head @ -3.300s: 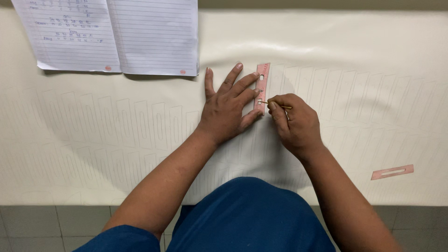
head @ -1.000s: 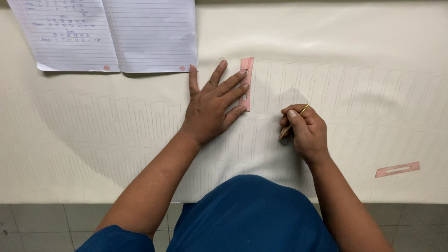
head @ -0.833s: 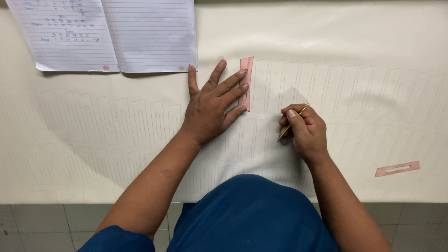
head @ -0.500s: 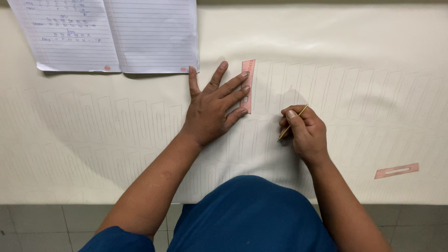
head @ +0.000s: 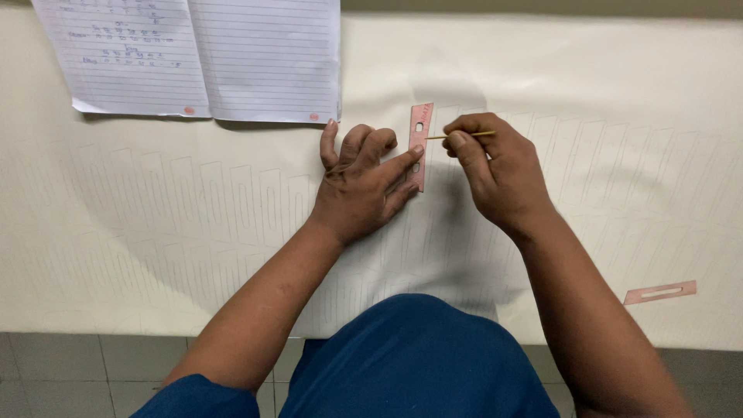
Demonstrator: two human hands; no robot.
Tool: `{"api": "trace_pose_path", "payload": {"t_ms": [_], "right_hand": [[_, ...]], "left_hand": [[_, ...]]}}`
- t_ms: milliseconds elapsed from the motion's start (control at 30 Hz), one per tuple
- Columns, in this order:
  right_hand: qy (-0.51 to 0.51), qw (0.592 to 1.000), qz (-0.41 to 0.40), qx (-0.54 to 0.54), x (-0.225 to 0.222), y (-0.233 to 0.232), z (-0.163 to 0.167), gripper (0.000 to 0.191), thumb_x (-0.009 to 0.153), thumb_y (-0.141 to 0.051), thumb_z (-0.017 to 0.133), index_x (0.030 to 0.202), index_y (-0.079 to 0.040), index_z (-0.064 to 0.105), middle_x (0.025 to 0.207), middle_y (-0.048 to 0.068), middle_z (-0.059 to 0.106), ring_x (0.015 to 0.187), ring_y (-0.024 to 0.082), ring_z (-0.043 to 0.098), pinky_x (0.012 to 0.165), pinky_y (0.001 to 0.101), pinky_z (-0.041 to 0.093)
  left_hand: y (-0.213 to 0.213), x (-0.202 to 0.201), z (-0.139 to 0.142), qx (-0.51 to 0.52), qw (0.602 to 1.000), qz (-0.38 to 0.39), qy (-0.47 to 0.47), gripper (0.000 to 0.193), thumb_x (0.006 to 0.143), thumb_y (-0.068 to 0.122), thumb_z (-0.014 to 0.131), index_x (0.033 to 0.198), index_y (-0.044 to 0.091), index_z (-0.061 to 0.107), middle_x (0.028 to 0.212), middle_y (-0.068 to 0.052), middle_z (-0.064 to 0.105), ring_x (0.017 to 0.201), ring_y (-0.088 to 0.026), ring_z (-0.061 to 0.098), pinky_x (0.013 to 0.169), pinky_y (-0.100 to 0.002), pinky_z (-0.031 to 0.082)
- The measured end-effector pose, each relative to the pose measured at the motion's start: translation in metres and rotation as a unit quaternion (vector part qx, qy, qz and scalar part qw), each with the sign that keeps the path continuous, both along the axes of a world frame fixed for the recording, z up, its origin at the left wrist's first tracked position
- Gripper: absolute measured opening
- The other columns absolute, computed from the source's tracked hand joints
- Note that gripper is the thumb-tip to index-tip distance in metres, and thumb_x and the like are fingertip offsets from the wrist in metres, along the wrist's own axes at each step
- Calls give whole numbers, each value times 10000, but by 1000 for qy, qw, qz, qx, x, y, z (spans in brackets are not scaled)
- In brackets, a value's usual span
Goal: The person holds a small pink ruler template on a sheet of white material and marks lines along it with a pencil, repositioning the template repeatedly. They then walk to another table, pick up scissors, and begin cutting the white material along the marked area.
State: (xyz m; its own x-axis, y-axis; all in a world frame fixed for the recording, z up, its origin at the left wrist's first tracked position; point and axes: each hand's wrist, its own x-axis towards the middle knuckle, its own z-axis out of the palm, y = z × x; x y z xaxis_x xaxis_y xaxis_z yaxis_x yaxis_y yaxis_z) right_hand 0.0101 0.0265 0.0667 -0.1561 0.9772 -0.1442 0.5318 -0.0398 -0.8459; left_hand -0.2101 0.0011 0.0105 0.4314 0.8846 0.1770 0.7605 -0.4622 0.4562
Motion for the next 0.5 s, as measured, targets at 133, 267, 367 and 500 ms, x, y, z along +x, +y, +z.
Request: {"api": "trace_pose_path", "payload": {"t_ms": [133,267,367,500], "right_hand": [[-111,992,51,-35,-17,16,6,246,1056,-269,608,1142,-54,691,972,113,769,867,246,735,765,367,567],[-127,988,82,7,-22,18,6,242,1051,-268,632,1140,-50,688,1011,129,759,897,289,732,775,384,572],[-142,986,88,2,-21,18,4,245,1047,-270,630,1135,-49,690,1003,126,759,884,281,736,764,383,575],[-188,975,100,60,-21,23,-2,221,1054,-248,644,1117,-39,684,990,126,750,857,277,728,741,392,570]], "left_hand": [[0,1,1,8,1000,11,-18,420,978,462,729,1360,290,698,1168,20,473,1222,-171,449,1248,-528,100],[1,2,1,-2,1000,12,-20,416,975,475,725,1342,282,701,1168,18,472,1218,-171,448,1244,-534,97],[1,3,0,-26,1000,7,-10,362,988,488,709,1294,294,710,1159,13,465,1216,-172,441,1246,-535,80],[0,4,-1,-6,1000,12,0,399,1008,491,683,1362,306,700,1197,34,457,1253,-150,427,1266,-529,47]]}}
